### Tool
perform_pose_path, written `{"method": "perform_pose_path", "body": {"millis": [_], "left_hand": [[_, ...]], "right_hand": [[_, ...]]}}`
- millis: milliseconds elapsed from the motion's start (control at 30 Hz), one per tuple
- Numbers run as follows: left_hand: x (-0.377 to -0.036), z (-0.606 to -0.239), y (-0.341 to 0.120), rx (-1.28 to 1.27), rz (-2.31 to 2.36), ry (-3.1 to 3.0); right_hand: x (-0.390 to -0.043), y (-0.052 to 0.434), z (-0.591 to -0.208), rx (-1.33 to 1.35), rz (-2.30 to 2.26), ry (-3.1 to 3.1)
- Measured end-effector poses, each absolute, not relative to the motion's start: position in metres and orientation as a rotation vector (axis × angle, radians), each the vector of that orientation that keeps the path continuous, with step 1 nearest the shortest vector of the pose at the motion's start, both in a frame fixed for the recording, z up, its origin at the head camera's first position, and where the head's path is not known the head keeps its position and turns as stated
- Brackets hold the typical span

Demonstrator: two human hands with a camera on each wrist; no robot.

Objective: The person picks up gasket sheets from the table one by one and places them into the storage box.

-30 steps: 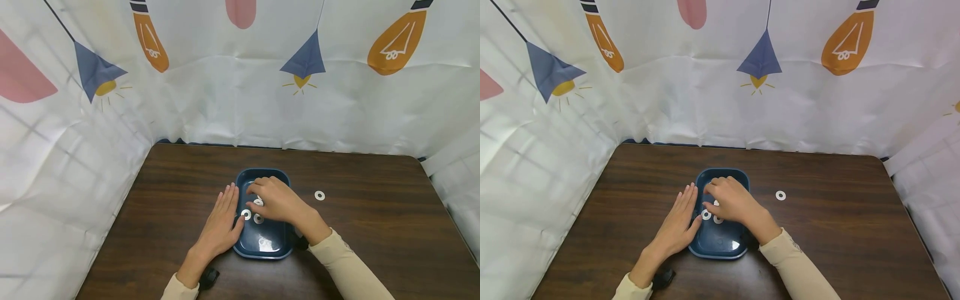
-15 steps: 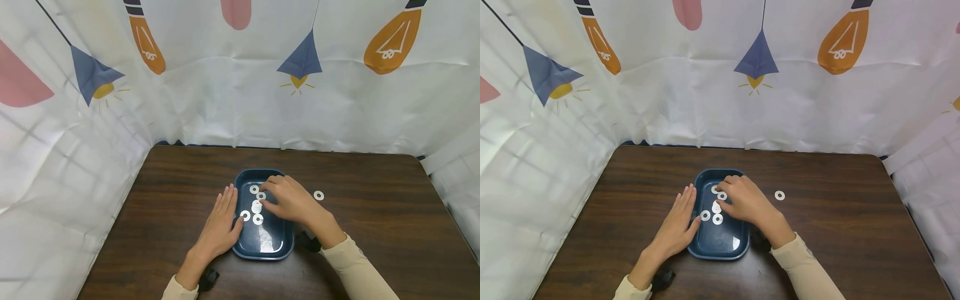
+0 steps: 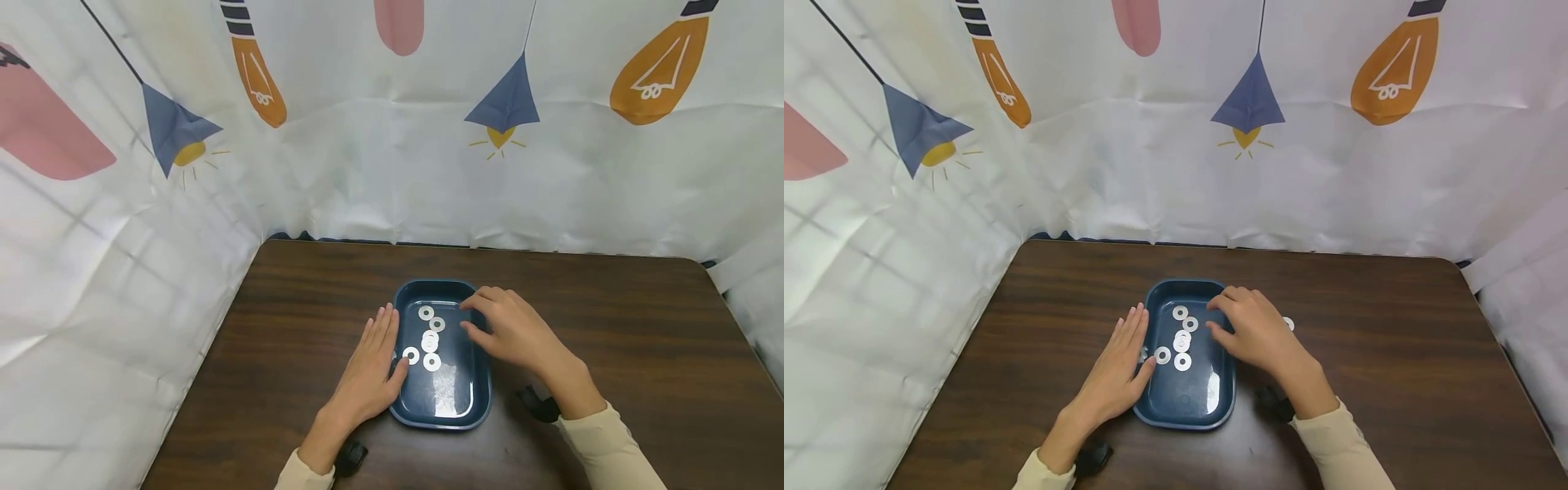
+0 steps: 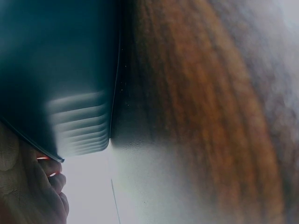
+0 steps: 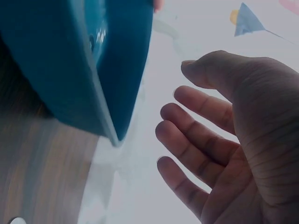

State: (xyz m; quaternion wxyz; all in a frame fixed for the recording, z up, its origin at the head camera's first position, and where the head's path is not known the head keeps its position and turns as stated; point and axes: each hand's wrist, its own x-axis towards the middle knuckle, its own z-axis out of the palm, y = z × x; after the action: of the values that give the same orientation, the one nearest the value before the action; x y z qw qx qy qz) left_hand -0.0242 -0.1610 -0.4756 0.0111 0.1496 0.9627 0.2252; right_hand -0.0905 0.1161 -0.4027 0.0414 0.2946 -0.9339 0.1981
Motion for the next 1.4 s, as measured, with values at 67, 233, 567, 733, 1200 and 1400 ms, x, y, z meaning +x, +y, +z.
{"method": "perform_pose_path", "body": {"millis": [67,233,567,733,1200,1400], "left_hand": [[-0.024,-0.476,-0.160,0.466,0.695,2.998],[-0.025,-0.476,-0.160,0.471,0.699,3.012],[-0.025,-0.477,-0.162,0.451,0.708,2.995],[-0.024,-0.477,-0.166,0.441,0.710,3.010],[-0.027,-0.479,-0.160,0.452,0.715,2.988],[-0.027,-0.479,-0.160,0.451,0.731,2.995]], "right_hand": [[-0.089,0.123,-0.405,0.863,0.628,-2.861],[-0.087,0.146,-0.413,0.724,0.755,-2.843],[-0.084,0.184,-0.432,0.497,0.791,-2.859],[-0.088,0.188,-0.440,0.467,0.748,-2.921],[-0.094,0.199,-0.457,0.378,0.715,-3.056],[-0.095,0.203,-0.458,0.360,0.673,-3.100]]}}
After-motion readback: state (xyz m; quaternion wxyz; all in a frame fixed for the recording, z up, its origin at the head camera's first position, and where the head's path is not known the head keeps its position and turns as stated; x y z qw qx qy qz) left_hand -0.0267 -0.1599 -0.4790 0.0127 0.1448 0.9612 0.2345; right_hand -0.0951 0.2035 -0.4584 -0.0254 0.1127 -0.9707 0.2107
